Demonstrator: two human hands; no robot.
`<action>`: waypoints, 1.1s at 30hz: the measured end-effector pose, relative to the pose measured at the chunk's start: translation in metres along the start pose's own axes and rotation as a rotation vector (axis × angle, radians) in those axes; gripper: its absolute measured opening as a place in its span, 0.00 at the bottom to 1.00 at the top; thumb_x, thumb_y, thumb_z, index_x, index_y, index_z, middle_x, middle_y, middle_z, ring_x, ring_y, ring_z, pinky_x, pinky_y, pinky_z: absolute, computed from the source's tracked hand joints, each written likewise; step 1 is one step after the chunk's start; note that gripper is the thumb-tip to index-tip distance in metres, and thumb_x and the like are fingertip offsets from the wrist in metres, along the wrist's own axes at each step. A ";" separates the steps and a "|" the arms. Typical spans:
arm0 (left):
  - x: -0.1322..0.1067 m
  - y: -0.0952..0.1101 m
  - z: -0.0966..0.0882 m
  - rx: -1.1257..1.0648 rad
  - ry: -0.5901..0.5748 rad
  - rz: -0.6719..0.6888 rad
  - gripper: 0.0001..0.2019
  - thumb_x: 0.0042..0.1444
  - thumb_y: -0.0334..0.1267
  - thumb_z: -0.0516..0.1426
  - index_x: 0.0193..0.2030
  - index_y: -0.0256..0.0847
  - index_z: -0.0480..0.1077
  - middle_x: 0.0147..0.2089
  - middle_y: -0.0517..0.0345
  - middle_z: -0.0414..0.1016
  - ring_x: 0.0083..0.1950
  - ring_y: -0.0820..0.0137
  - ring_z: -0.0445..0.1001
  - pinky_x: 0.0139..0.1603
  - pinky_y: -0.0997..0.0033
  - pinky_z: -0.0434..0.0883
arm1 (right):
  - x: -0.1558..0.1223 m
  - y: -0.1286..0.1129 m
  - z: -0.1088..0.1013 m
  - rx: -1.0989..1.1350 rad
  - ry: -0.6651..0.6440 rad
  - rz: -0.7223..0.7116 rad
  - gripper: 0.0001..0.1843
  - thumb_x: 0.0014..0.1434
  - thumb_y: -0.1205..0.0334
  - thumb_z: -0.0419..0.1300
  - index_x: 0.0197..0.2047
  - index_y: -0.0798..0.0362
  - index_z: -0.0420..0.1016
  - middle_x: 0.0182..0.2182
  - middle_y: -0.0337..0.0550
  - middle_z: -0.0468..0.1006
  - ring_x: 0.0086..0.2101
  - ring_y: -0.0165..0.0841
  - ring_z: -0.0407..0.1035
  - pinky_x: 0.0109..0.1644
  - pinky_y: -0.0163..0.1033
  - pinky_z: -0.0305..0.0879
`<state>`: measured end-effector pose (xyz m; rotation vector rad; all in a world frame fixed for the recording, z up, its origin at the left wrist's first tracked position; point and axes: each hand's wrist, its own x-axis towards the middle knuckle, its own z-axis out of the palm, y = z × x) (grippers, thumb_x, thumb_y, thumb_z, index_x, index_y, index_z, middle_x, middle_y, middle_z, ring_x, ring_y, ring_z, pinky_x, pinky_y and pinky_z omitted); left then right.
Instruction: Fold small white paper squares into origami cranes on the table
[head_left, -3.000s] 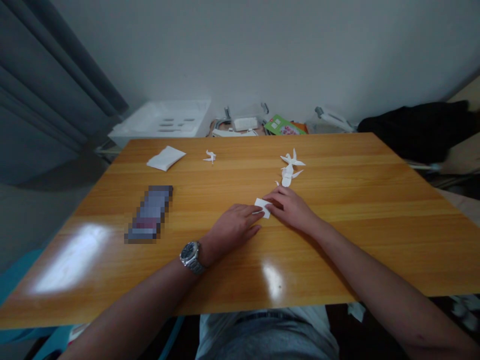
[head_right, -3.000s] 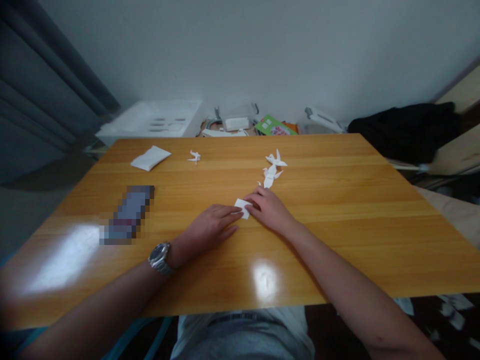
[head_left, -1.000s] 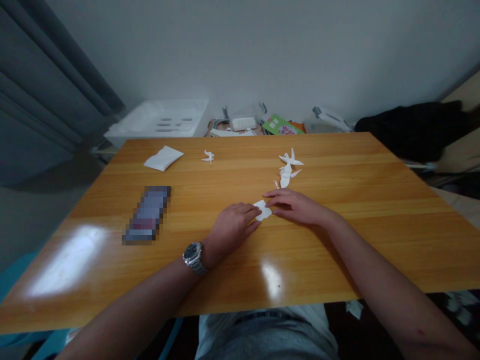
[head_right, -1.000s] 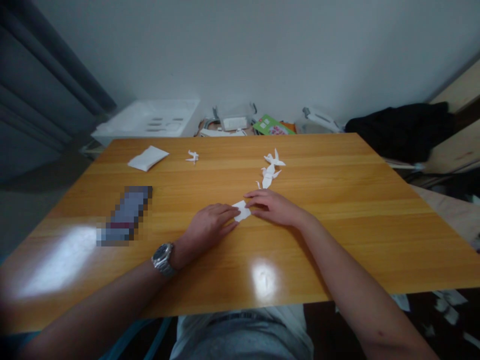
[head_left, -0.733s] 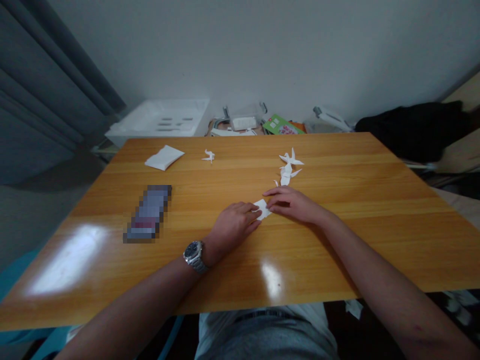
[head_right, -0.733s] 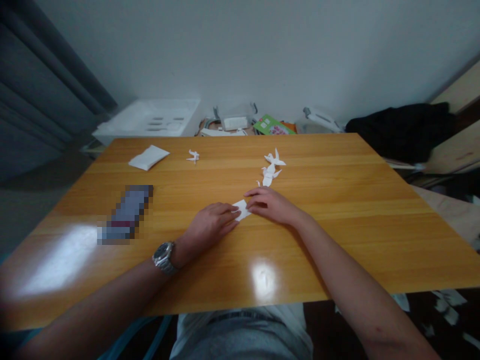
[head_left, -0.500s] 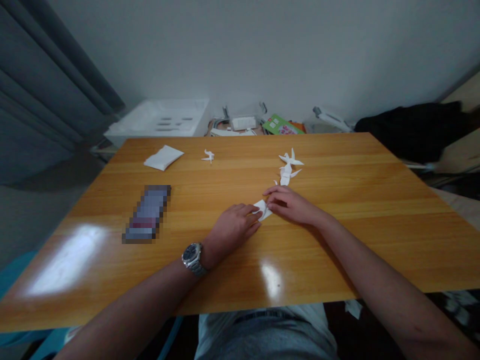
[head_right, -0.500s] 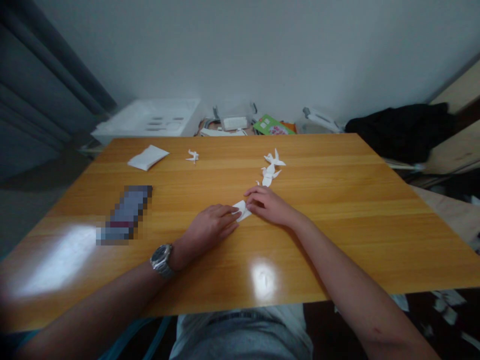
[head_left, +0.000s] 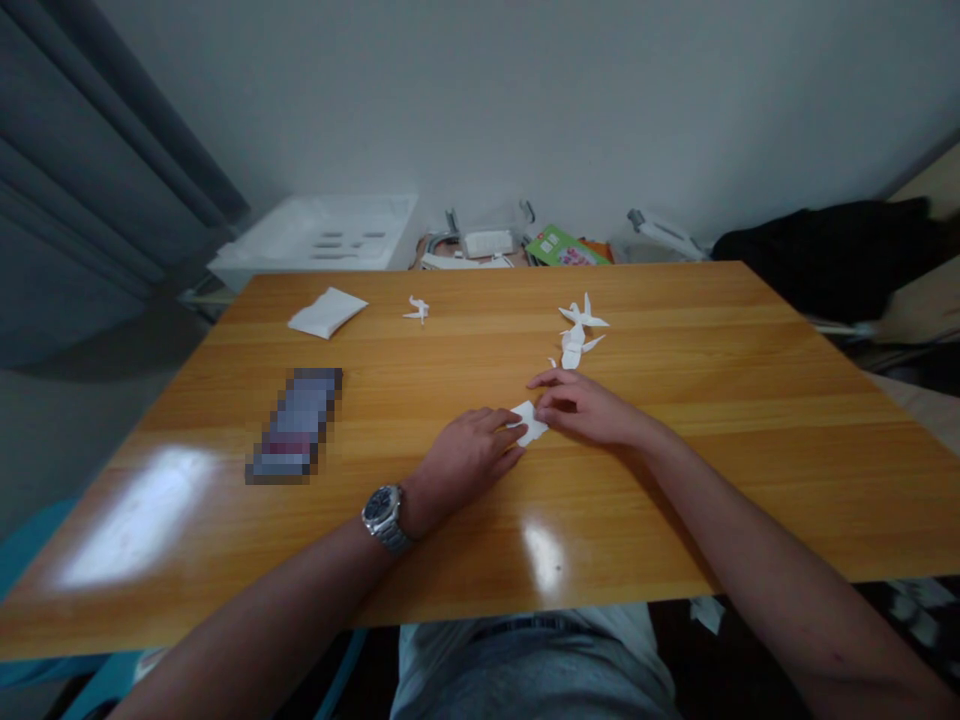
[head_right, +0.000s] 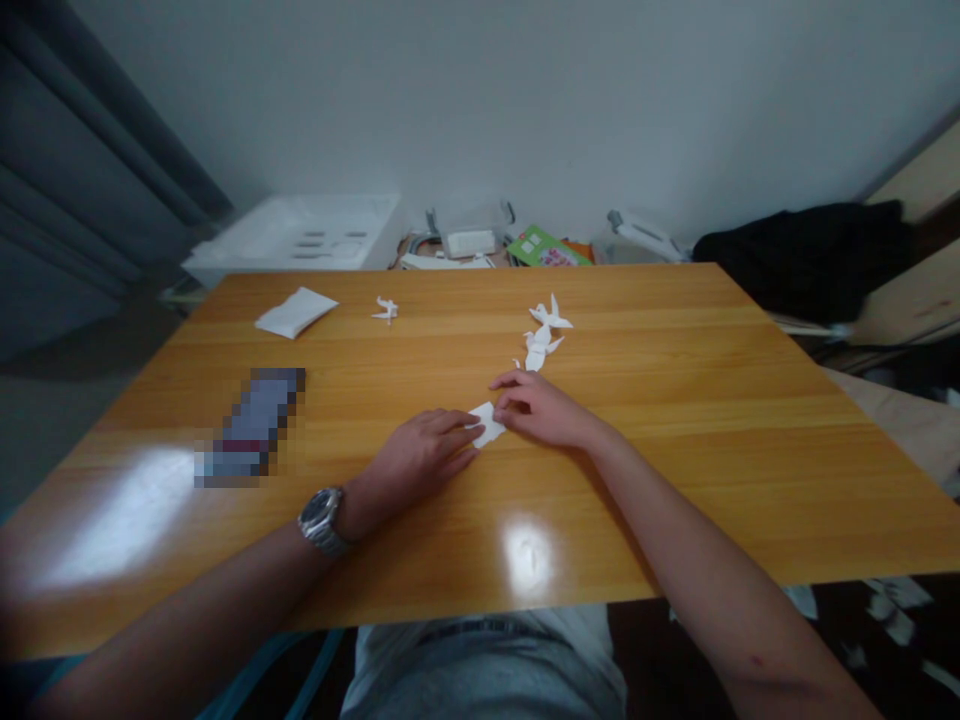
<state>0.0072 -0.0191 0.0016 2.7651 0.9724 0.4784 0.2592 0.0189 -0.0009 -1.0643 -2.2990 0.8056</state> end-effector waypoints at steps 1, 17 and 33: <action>0.000 0.000 0.000 -0.005 0.002 0.003 0.14 0.70 0.39 0.54 0.57 0.39 0.73 0.56 0.49 0.77 0.52 0.62 0.76 0.55 0.58 0.74 | 0.000 -0.001 0.001 -0.009 0.016 0.004 0.10 0.67 0.61 0.59 0.36 0.52 0.80 0.53 0.51 0.74 0.54 0.41 0.70 0.61 0.53 0.65; 0.001 -0.001 0.001 -0.005 0.014 0.012 0.13 0.69 0.39 0.54 0.55 0.39 0.74 0.53 0.50 0.78 0.50 0.63 0.76 0.53 0.60 0.74 | -0.009 0.008 -0.020 0.025 -0.141 0.004 0.08 0.65 0.59 0.63 0.46 0.46 0.82 0.63 0.45 0.72 0.60 0.39 0.68 0.67 0.51 0.59; 0.000 0.001 0.000 -0.004 0.001 0.011 0.13 0.68 0.38 0.56 0.56 0.39 0.73 0.54 0.49 0.77 0.51 0.62 0.76 0.53 0.58 0.75 | -0.002 -0.005 0.001 -0.038 -0.004 -0.015 0.09 0.69 0.60 0.56 0.39 0.50 0.76 0.52 0.50 0.73 0.56 0.41 0.67 0.62 0.53 0.64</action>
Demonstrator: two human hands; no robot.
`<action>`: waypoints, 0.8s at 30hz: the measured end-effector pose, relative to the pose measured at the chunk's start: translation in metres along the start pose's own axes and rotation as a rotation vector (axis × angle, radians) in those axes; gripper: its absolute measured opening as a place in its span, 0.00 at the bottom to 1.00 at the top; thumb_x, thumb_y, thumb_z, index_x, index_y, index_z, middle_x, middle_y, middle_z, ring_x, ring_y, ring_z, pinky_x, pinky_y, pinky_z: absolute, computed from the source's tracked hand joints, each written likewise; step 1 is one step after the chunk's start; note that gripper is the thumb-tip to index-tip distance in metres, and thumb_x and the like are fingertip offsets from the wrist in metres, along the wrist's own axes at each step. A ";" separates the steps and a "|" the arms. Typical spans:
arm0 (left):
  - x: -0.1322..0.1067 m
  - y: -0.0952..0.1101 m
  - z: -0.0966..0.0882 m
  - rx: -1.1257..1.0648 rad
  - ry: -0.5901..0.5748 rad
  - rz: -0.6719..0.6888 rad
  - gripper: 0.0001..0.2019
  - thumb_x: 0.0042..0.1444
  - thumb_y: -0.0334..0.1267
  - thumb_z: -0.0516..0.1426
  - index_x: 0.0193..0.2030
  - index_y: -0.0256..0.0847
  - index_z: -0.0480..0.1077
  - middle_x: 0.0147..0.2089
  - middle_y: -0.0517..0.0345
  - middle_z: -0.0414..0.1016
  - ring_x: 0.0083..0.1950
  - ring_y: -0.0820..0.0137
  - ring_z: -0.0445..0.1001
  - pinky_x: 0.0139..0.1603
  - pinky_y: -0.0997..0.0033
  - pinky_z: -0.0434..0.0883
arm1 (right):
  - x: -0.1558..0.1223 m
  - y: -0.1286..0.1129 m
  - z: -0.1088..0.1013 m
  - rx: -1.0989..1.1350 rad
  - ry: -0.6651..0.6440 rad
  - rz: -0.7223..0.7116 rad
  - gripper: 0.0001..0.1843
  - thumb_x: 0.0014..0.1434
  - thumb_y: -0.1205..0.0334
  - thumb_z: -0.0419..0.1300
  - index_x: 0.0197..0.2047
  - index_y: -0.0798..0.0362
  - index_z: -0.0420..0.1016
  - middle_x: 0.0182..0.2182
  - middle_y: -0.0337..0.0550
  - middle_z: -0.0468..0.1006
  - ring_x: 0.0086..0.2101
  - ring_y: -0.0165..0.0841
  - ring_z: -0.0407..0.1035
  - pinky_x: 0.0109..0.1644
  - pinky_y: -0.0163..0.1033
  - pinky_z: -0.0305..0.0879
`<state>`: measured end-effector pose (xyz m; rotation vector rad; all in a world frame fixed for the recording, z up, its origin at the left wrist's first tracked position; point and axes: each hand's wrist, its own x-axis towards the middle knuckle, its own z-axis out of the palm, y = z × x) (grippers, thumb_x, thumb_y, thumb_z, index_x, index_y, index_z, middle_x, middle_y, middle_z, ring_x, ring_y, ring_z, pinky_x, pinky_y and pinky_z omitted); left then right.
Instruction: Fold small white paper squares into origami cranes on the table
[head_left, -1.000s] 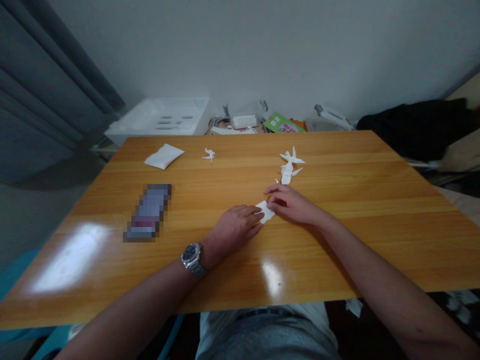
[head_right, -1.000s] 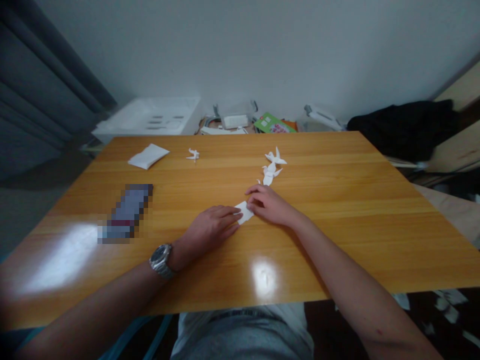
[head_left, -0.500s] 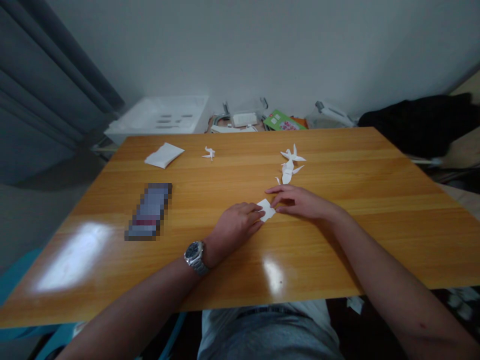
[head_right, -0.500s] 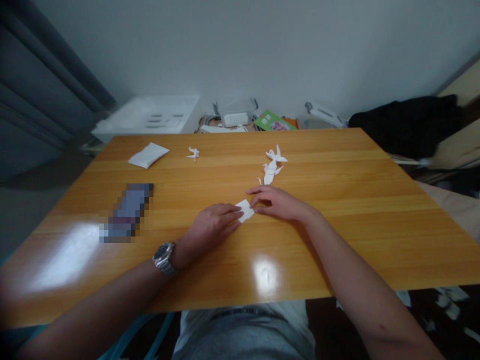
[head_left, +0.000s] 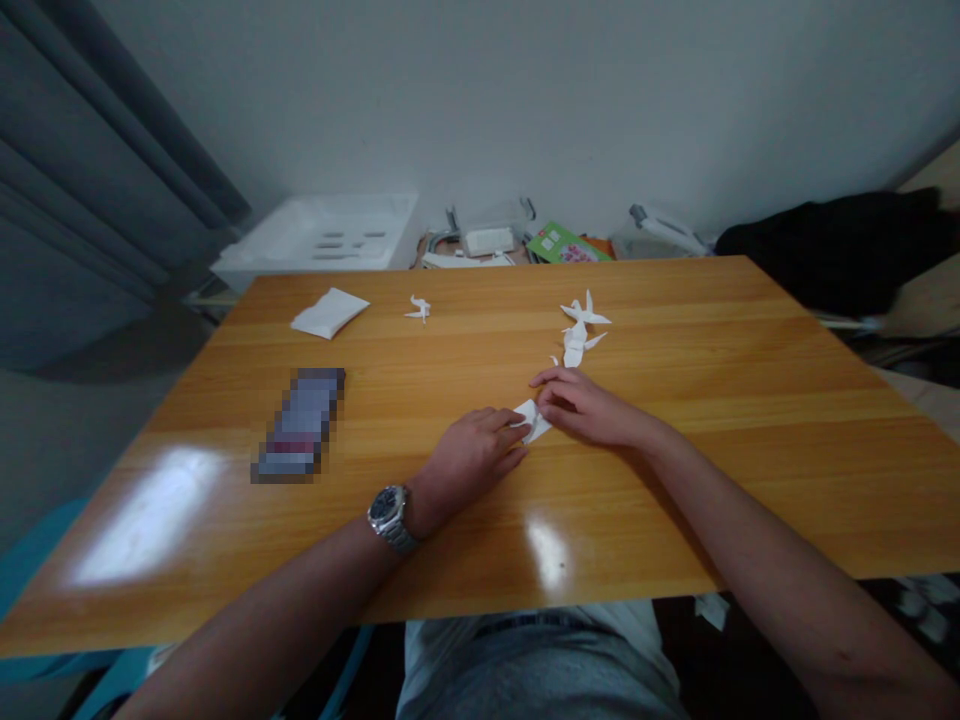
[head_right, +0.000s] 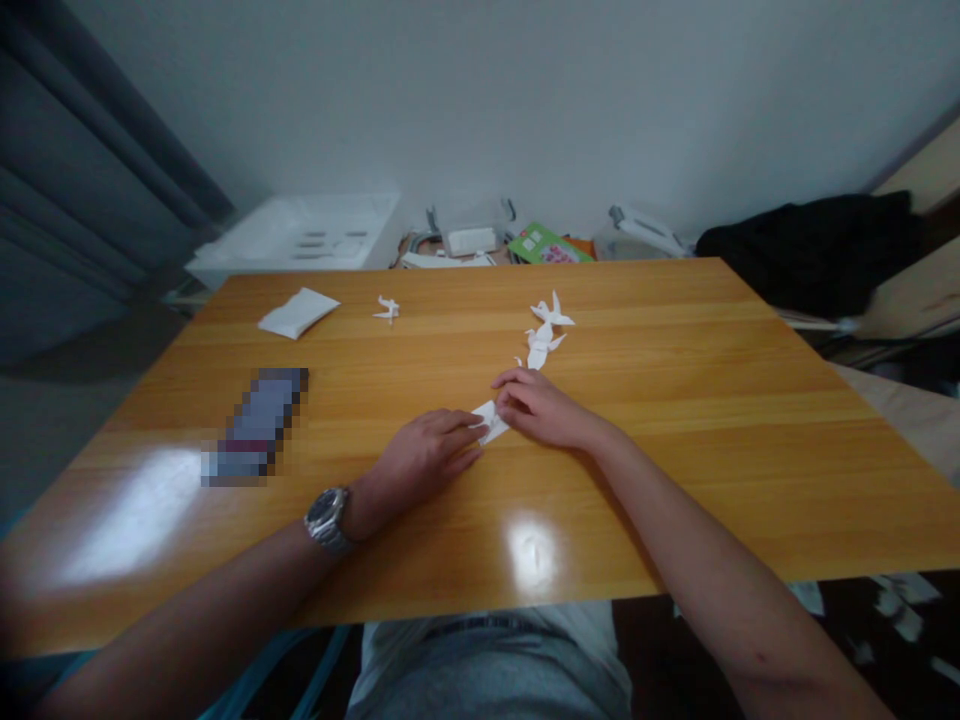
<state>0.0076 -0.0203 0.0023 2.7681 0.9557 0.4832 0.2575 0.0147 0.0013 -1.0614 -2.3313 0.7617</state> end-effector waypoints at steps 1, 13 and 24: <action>-0.001 0.000 0.001 -0.001 0.003 0.003 0.13 0.68 0.38 0.56 0.57 0.39 0.73 0.54 0.48 0.77 0.51 0.62 0.76 0.54 0.58 0.75 | 0.001 -0.001 0.002 -0.016 0.015 0.010 0.09 0.69 0.60 0.55 0.39 0.50 0.76 0.51 0.50 0.73 0.56 0.42 0.67 0.62 0.53 0.64; -0.001 0.000 -0.006 -0.067 -0.010 0.029 0.17 0.70 0.40 0.54 0.62 0.42 0.69 0.56 0.51 0.78 0.53 0.63 0.77 0.54 0.61 0.75 | 0.002 0.000 0.013 -0.146 0.057 0.024 0.08 0.68 0.63 0.56 0.39 0.52 0.75 0.52 0.51 0.71 0.54 0.42 0.67 0.60 0.52 0.64; -0.002 0.001 -0.001 0.057 -0.019 0.060 0.16 0.70 0.41 0.54 0.61 0.44 0.72 0.59 0.50 0.75 0.53 0.62 0.75 0.54 0.58 0.74 | 0.002 -0.002 0.017 -0.135 0.118 0.038 0.06 0.66 0.62 0.59 0.38 0.51 0.75 0.51 0.52 0.70 0.54 0.44 0.67 0.60 0.53 0.65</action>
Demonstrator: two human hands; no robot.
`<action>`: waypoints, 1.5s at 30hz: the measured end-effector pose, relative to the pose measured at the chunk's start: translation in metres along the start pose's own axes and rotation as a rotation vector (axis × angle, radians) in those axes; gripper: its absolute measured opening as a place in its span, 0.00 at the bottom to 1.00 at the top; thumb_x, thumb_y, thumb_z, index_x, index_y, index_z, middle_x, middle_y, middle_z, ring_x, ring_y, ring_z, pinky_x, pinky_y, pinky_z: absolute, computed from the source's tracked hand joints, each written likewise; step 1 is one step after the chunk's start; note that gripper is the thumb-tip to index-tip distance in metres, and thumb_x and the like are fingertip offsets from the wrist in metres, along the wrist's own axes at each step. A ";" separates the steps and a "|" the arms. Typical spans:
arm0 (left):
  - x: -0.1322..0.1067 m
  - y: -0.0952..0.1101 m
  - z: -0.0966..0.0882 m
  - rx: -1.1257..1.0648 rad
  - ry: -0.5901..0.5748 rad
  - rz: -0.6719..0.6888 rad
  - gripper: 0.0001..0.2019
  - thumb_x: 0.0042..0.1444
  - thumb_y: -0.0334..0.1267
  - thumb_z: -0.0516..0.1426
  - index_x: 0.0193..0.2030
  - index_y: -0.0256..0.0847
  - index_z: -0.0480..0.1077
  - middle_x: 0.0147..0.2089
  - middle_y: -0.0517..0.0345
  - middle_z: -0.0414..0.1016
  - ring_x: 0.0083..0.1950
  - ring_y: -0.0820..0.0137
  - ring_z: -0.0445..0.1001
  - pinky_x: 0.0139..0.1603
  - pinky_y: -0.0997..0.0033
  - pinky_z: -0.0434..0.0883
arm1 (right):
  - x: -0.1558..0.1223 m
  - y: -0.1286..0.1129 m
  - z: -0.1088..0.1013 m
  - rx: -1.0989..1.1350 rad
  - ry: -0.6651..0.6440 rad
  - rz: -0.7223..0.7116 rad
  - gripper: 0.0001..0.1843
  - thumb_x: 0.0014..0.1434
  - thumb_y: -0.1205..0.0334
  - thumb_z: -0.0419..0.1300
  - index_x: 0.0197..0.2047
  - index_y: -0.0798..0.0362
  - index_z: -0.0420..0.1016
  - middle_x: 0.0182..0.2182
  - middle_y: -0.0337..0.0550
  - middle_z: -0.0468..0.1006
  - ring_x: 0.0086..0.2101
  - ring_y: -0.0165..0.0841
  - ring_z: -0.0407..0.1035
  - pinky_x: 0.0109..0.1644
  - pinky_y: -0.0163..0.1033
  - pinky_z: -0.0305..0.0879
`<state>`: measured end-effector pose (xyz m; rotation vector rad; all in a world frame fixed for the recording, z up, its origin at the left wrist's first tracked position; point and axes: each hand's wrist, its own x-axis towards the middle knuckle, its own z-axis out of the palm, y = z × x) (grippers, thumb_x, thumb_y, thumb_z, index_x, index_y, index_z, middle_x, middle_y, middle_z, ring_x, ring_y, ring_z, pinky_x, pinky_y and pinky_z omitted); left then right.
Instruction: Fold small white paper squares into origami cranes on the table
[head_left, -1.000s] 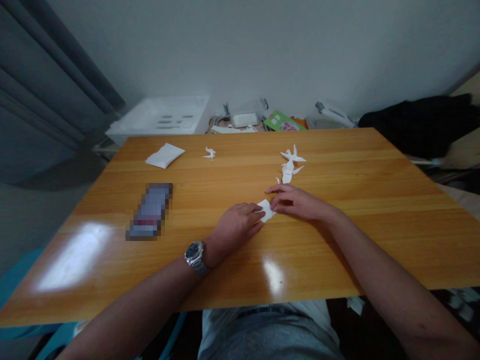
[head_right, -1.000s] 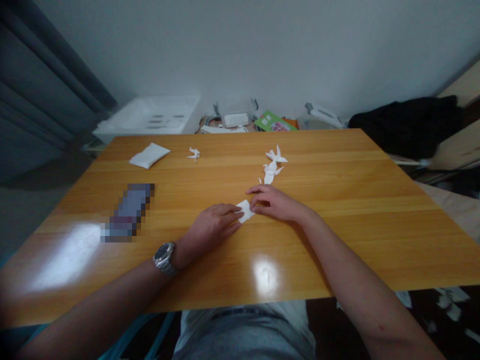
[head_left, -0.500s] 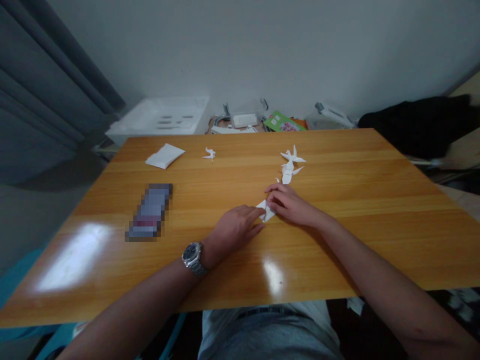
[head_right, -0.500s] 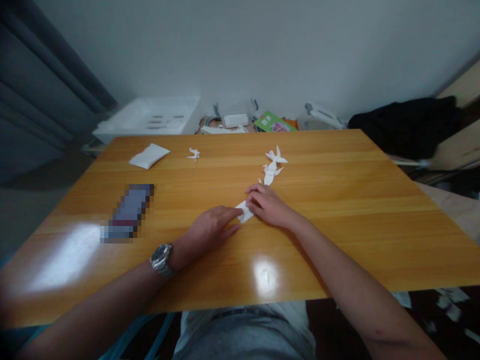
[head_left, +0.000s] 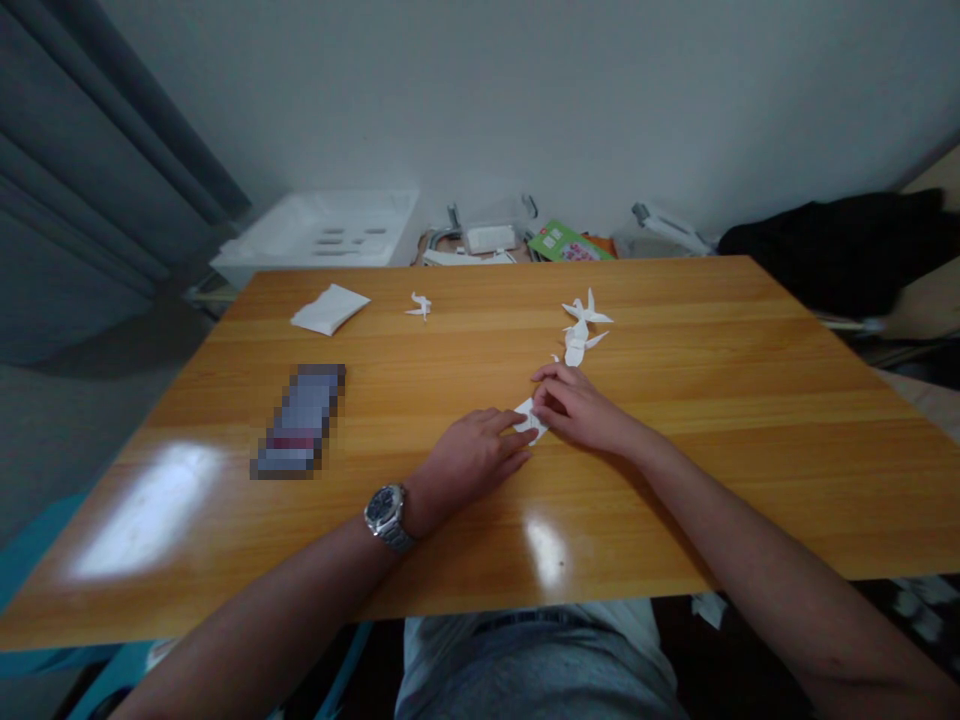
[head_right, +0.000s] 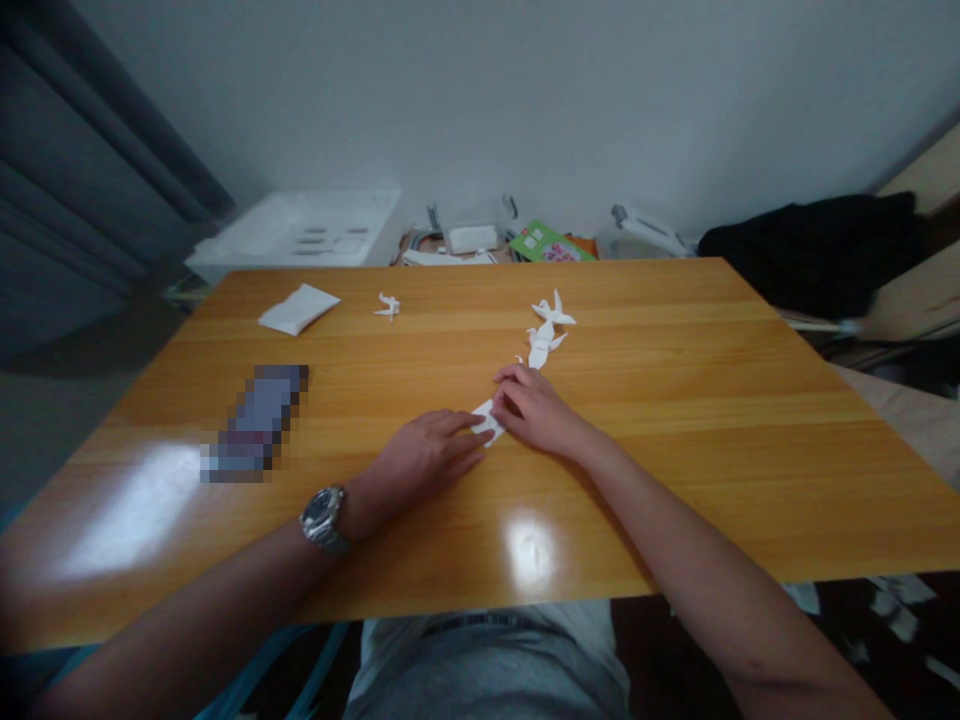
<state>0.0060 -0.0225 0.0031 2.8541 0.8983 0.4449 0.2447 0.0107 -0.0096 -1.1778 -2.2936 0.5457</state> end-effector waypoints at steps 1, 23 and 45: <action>0.000 0.000 0.000 0.002 0.000 0.001 0.16 0.70 0.41 0.54 0.60 0.44 0.72 0.59 0.50 0.75 0.53 0.62 0.75 0.54 0.58 0.74 | 0.000 0.000 0.000 0.003 0.004 -0.005 0.05 0.66 0.62 0.59 0.38 0.51 0.75 0.51 0.52 0.70 0.54 0.44 0.67 0.60 0.53 0.65; 0.001 -0.002 -0.002 0.035 -0.014 0.030 0.15 0.70 0.45 0.53 0.58 0.45 0.74 0.58 0.51 0.75 0.50 0.63 0.76 0.51 0.59 0.73 | 0.000 0.000 0.005 -0.045 0.046 0.003 0.07 0.67 0.63 0.58 0.34 0.51 0.72 0.52 0.52 0.70 0.52 0.43 0.68 0.59 0.53 0.65; -0.002 -0.008 -0.006 -0.022 -0.096 0.088 0.21 0.70 0.48 0.52 0.64 0.41 0.69 0.67 0.50 0.70 0.62 0.59 0.73 0.62 0.57 0.72 | 0.004 0.003 0.015 -0.103 0.145 -0.014 0.03 0.66 0.65 0.59 0.39 0.52 0.72 0.48 0.51 0.73 0.48 0.42 0.69 0.55 0.50 0.67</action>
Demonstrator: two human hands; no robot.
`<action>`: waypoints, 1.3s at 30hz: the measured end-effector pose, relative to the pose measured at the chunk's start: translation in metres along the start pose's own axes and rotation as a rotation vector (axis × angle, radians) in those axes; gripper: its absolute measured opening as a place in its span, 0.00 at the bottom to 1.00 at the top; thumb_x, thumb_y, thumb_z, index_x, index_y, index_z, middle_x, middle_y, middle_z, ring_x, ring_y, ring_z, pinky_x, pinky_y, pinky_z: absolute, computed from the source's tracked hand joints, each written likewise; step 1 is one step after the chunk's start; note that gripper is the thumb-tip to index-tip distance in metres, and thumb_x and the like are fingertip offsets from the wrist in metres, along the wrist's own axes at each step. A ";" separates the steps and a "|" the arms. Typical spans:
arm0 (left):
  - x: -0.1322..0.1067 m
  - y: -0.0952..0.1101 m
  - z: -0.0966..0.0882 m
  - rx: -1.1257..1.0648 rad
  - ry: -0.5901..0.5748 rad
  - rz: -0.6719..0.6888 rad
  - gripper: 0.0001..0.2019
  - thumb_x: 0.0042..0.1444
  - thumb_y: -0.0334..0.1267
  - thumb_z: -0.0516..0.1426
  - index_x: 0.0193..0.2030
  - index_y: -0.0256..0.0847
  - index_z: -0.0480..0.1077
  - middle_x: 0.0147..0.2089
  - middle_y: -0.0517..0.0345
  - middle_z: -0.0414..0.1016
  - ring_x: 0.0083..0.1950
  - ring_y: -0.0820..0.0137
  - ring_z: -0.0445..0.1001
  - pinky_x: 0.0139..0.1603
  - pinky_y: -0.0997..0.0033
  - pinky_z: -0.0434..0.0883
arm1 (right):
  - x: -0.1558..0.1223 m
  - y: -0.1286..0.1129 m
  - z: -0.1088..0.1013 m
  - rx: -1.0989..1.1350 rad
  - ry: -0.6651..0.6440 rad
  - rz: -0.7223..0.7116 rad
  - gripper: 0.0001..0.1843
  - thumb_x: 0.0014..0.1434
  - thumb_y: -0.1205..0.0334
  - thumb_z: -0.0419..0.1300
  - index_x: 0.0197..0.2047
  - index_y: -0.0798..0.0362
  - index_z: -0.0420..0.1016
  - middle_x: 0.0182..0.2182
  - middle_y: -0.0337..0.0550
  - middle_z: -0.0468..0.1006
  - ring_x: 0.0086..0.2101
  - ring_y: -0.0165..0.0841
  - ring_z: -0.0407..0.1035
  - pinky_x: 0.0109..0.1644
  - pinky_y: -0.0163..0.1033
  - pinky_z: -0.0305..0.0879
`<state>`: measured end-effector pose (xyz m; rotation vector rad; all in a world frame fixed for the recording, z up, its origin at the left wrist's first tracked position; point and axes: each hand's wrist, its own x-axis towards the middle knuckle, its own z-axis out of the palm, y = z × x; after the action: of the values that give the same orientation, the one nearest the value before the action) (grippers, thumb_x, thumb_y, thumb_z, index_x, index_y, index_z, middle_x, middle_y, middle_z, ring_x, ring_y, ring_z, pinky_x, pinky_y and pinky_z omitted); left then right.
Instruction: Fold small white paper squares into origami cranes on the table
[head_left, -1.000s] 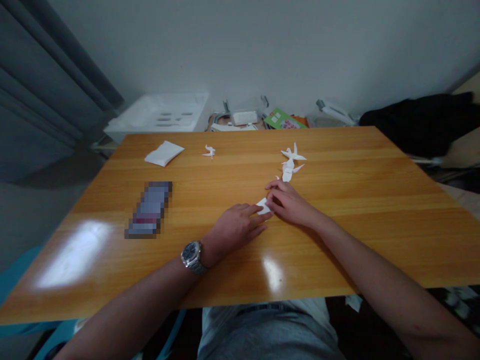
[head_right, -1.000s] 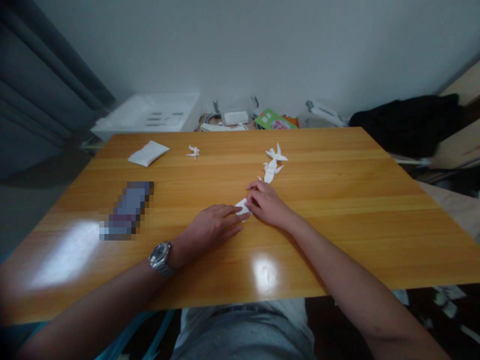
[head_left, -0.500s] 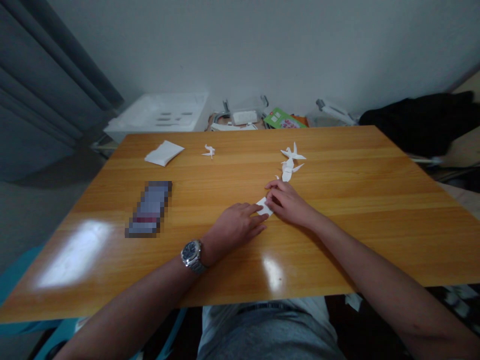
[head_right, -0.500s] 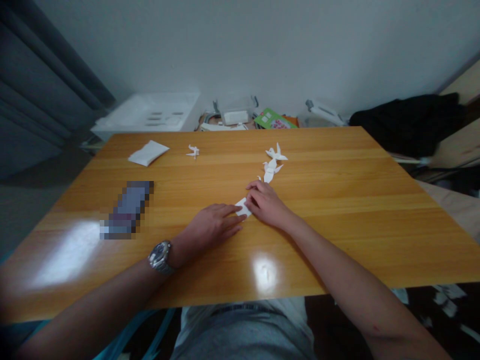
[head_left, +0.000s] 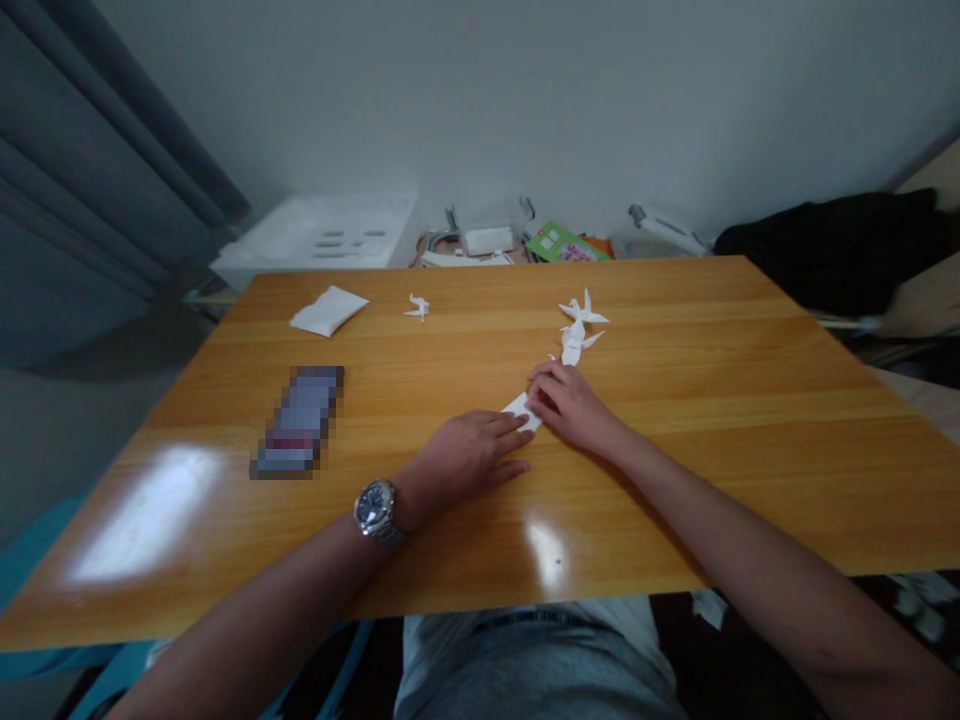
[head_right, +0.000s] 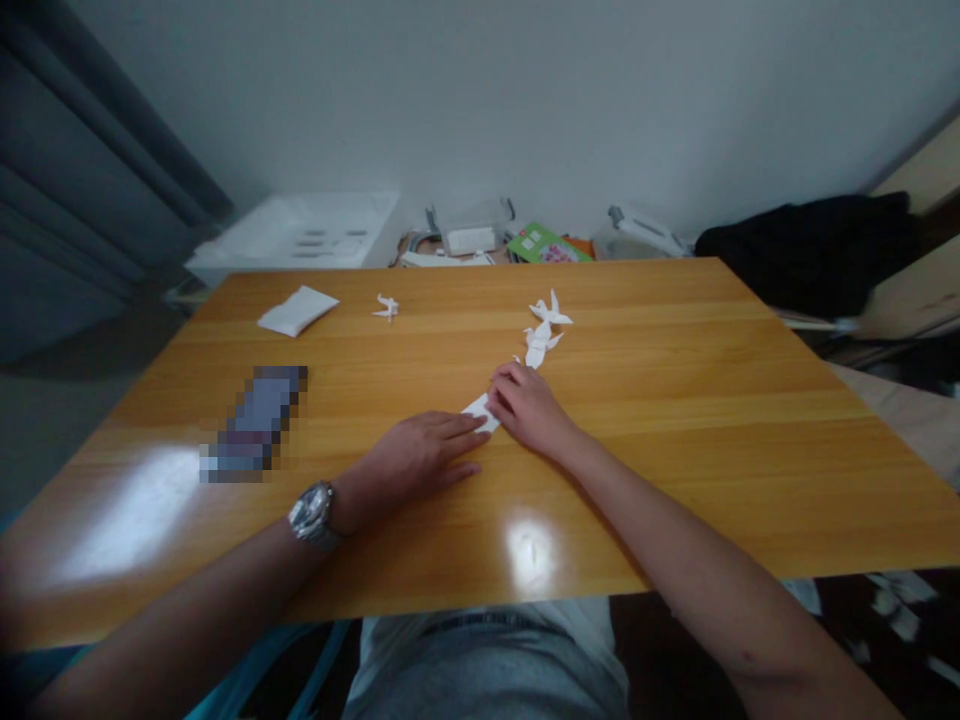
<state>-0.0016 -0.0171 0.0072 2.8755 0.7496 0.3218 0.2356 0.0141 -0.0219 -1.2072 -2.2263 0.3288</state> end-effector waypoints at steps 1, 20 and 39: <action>-0.001 0.000 0.000 -0.005 0.002 -0.009 0.21 0.71 0.48 0.52 0.64 0.41 0.69 0.67 0.50 0.70 0.62 0.60 0.74 0.62 0.58 0.72 | 0.000 0.000 0.000 -0.002 0.001 -0.004 0.02 0.66 0.65 0.59 0.39 0.52 0.72 0.48 0.51 0.73 0.48 0.42 0.69 0.55 0.50 0.67; 0.002 0.008 0.000 0.077 0.015 -0.083 0.18 0.71 0.44 0.51 0.63 0.42 0.68 0.63 0.49 0.72 0.53 0.62 0.78 0.52 0.61 0.76 | -0.003 0.003 -0.002 0.010 -0.033 -0.030 0.04 0.65 0.60 0.61 0.41 0.50 0.71 0.50 0.51 0.71 0.51 0.44 0.67 0.57 0.51 0.66; 0.000 0.008 0.003 0.096 -0.013 -0.098 0.19 0.70 0.45 0.52 0.63 0.43 0.69 0.64 0.49 0.70 0.54 0.60 0.76 0.53 0.58 0.76 | 0.001 0.012 0.007 -0.021 0.085 0.065 0.02 0.63 0.66 0.62 0.38 0.51 0.71 0.45 0.50 0.71 0.47 0.43 0.68 0.55 0.51 0.66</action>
<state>0.0029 -0.0238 0.0063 2.9134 0.9249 0.2620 0.2393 0.0219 -0.0323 -1.2834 -2.1259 0.2752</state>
